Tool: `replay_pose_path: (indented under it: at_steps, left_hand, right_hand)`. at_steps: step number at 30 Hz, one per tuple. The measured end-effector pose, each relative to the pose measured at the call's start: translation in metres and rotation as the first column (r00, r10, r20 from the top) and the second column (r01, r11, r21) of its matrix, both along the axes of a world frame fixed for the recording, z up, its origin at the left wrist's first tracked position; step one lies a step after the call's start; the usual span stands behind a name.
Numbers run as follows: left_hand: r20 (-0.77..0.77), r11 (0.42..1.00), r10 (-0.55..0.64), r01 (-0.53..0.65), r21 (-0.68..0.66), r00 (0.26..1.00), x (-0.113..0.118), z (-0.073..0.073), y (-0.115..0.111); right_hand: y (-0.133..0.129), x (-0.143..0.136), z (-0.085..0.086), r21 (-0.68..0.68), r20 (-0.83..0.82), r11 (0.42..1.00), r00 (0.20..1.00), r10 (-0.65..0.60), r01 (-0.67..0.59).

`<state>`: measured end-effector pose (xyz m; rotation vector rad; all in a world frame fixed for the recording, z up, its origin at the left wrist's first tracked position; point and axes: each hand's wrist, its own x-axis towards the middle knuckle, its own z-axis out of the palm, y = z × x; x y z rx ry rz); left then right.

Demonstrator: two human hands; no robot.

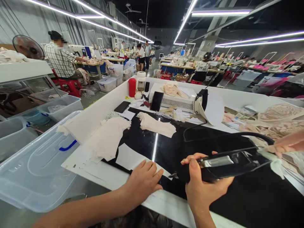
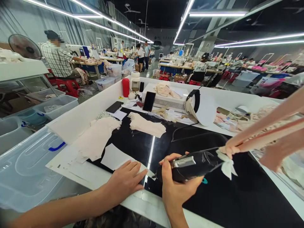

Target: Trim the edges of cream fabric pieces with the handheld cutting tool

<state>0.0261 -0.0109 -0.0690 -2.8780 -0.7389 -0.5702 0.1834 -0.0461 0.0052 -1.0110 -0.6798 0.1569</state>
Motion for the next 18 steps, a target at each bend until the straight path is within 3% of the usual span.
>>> replay_pose_path:
  at_steps: [12, 18]
  left_hand:
    - [-0.004, 0.997, 0.021, -0.021, 0.075, 1.000, -0.001, -0.009, -0.012]
    - [-0.007, 0.996, 0.038, -0.038, 0.079, 0.999, -0.001, -0.010, -0.014]
  right_hand:
    - [-0.005, -0.004, 0.004, -0.033, -0.007, 0.999, 1.000, 0.028, -0.029]
    - [0.009, 0.000, 0.006, 0.029, -0.038, 0.996, 0.996, 0.081, -0.080]
